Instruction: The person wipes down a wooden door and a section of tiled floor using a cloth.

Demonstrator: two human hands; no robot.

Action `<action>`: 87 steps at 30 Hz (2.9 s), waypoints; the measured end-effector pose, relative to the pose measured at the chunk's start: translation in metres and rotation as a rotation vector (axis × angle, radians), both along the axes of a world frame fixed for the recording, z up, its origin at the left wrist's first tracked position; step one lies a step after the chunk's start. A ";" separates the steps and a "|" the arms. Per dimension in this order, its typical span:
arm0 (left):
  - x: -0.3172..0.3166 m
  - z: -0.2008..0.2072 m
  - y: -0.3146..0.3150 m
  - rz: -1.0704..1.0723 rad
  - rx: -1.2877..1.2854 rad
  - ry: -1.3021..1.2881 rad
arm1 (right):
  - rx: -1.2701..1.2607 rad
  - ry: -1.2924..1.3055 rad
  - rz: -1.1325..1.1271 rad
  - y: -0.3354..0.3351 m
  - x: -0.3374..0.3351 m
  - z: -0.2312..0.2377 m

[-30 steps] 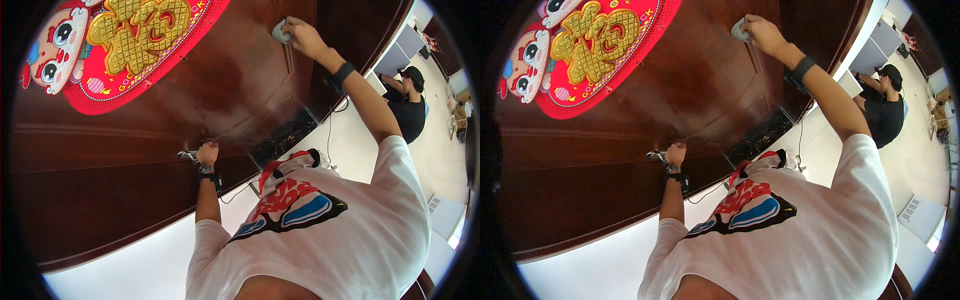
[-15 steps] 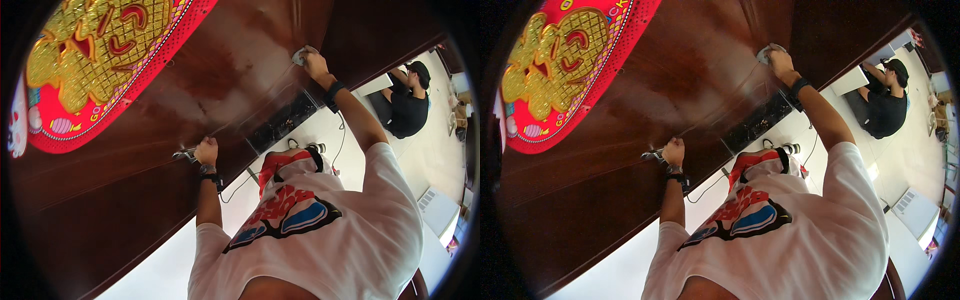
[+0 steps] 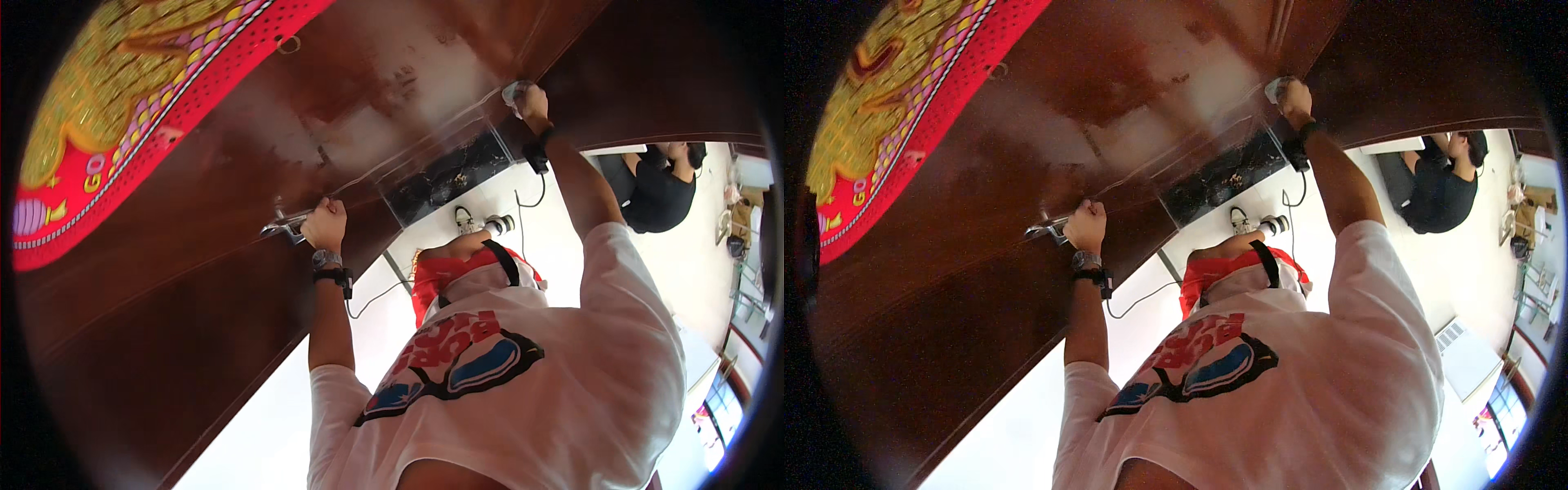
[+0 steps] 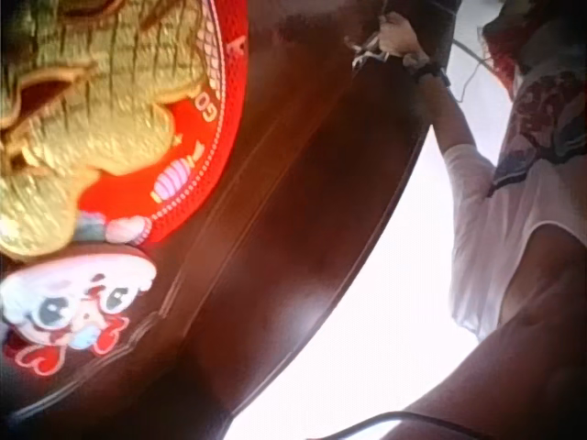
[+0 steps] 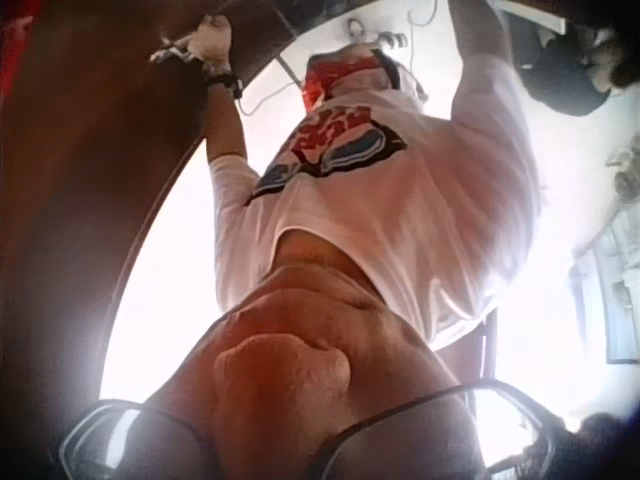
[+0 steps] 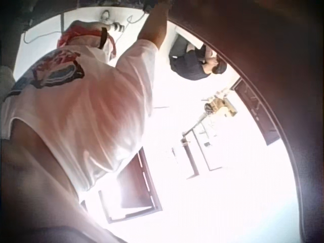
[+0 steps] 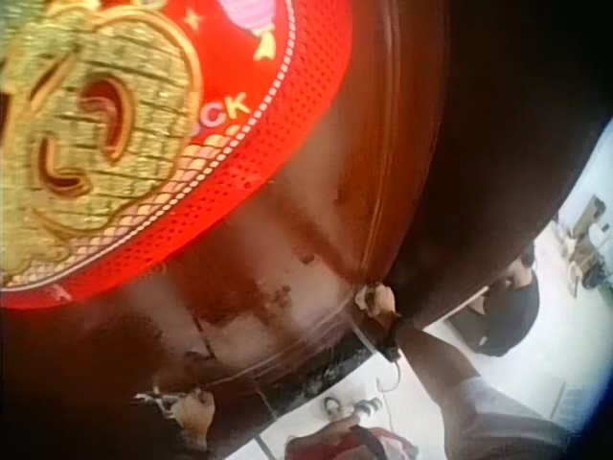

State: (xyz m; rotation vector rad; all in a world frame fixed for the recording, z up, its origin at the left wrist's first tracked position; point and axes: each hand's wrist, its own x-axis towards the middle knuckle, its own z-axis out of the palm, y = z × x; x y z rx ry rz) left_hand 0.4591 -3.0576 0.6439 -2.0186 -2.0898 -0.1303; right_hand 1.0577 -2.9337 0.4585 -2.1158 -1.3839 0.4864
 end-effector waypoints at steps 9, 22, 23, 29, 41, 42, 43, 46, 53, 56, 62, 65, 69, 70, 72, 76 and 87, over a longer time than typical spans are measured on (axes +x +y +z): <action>-0.026 0.000 -0.036 0.070 -0.017 -0.042 | 0.358 0.059 0.456 -0.050 -0.045 0.205; -0.042 -0.001 -0.066 0.033 -0.008 -0.190 | 0.613 0.044 0.829 -0.114 -0.219 0.362; -0.059 0.003 -0.073 0.010 -0.016 -0.198 | 0.651 0.080 0.846 -0.122 -0.253 0.363; -0.064 0.041 -0.120 -0.167 -0.187 -0.284 | 0.752 0.121 0.920 -0.165 -0.380 0.368; -0.040 0.082 -0.221 -0.097 -0.094 -0.310 | 0.183 0.227 1.147 -0.165 -0.507 0.296; -0.014 0.081 -0.208 -0.078 -0.172 -0.435 | 0.030 0.206 1.095 -0.145 -0.484 0.273; 0.014 0.079 -0.200 -0.110 -0.271 -0.428 | 0.041 0.129 1.037 -0.123 -0.462 0.247; -0.016 0.043 -0.305 -0.129 -0.423 -0.418 | -0.130 0.168 1.091 -0.183 -0.469 0.226; 0.003 0.061 -0.267 -0.296 -0.477 -0.262 | 0.047 0.293 0.950 -0.157 -0.388 0.232; 0.030 0.087 -0.210 -0.269 -0.268 -0.304 | 0.087 0.402 0.926 -0.148 -0.340 0.265; 0.023 0.105 -0.147 -0.251 -0.097 -0.281 | 0.283 0.509 0.749 -0.145 -0.241 0.310; -0.014 0.096 -0.144 -0.193 -0.166 -0.375 | 0.368 0.495 0.666 -0.143 -0.191 0.321; -0.002 0.064 -0.136 -0.255 -0.090 -0.290 | 0.373 0.465 0.362 -0.142 -0.102 0.280; -0.001 0.056 -0.136 -0.257 -0.097 -0.303 | 0.363 0.454 0.359 -0.142 -0.088 0.267; -0.017 0.049 -0.127 -0.184 -0.076 -0.184 | 0.184 0.590 0.214 -0.130 -0.069 0.249; -0.019 0.039 -0.078 -0.213 -0.125 -0.189 | 0.279 0.307 0.029 -0.094 -0.017 0.201; -0.045 0.015 -0.120 -0.171 -0.077 -0.249 | 0.596 0.396 0.305 -0.154 -0.217 0.280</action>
